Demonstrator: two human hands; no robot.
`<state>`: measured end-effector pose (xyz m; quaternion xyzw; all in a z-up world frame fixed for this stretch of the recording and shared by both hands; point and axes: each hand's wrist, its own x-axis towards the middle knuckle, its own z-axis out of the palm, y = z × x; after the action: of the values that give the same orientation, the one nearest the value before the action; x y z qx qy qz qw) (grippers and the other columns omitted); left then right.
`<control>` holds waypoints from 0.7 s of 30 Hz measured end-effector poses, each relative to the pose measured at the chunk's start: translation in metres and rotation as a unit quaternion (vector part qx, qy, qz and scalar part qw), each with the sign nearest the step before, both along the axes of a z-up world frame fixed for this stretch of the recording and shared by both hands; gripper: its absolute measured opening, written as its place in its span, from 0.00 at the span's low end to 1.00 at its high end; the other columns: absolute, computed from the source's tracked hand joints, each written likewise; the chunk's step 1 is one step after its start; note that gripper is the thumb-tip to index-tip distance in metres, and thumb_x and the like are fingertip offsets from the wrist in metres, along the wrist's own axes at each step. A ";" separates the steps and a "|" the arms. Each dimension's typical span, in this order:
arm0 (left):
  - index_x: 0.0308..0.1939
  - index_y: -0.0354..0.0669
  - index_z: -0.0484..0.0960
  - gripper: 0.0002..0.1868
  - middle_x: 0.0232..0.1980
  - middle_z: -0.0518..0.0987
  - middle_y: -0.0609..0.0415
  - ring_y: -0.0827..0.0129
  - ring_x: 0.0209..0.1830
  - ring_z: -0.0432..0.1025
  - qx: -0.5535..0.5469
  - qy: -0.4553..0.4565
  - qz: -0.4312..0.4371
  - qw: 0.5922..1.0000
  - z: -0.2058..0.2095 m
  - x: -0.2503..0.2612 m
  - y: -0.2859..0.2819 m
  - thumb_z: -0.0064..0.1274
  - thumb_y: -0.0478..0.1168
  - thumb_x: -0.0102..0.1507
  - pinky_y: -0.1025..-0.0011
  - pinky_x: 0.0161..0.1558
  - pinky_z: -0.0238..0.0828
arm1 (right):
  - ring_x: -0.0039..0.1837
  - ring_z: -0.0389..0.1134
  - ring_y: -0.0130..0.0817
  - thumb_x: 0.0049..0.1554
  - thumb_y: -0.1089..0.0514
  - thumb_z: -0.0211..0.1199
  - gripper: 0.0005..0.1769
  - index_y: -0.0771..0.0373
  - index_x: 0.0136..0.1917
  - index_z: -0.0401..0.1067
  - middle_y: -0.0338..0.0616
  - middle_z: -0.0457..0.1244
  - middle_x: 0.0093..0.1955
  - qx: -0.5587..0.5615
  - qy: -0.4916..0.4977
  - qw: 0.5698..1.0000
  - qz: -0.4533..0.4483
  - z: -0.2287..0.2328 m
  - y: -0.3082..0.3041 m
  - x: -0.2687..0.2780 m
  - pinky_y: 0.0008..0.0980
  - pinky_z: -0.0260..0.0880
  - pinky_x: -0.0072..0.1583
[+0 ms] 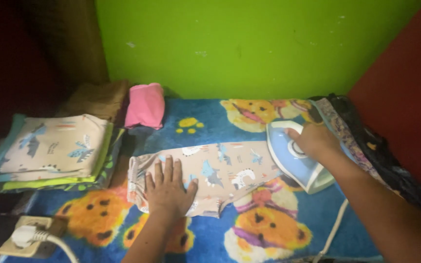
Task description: Iron several items of children's clothing on a bed and fold them.
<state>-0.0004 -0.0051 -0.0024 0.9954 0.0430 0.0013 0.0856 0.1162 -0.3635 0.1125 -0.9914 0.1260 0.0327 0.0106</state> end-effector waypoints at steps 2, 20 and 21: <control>0.78 0.49 0.49 0.45 0.83 0.42 0.52 0.51 0.82 0.33 -0.004 0.005 0.000 1.000 0.001 0.001 -0.001 0.33 0.69 0.63 0.47 0.75 0.26 | 0.61 0.71 0.56 0.59 0.26 0.52 0.40 0.65 0.60 0.77 0.61 0.69 0.58 0.005 -0.012 1.000 0.005 -0.014 -0.018 0.006 0.52 0.69 0.62; 0.75 0.49 0.56 0.44 0.81 0.49 0.50 0.49 0.81 0.41 0.006 -0.052 -0.002 0.999 -0.012 0.002 -0.002 0.41 0.67 0.62 0.42 0.73 0.34 | 0.53 0.72 0.41 0.55 0.53 0.66 0.27 0.66 0.64 0.68 0.54 0.69 0.55 0.472 -0.229 0.848 -0.075 -0.025 -0.086 -0.001 0.40 0.72 0.54; 0.75 0.49 0.57 0.43 0.81 0.50 0.50 0.48 0.81 0.41 0.005 -0.051 0.004 0.999 -0.013 0.003 -0.004 0.41 0.67 0.62 0.41 0.73 0.34 | 0.53 0.71 0.37 0.55 0.59 0.65 0.26 0.64 0.67 0.66 0.50 0.68 0.56 0.569 -0.245 0.780 -0.090 -0.019 -0.081 -0.005 0.38 0.73 0.52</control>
<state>0.0025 -0.0088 -0.0153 0.9943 0.0422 0.0526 0.0824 0.1116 -0.4446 0.0934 -0.7636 0.1662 -0.1466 0.6064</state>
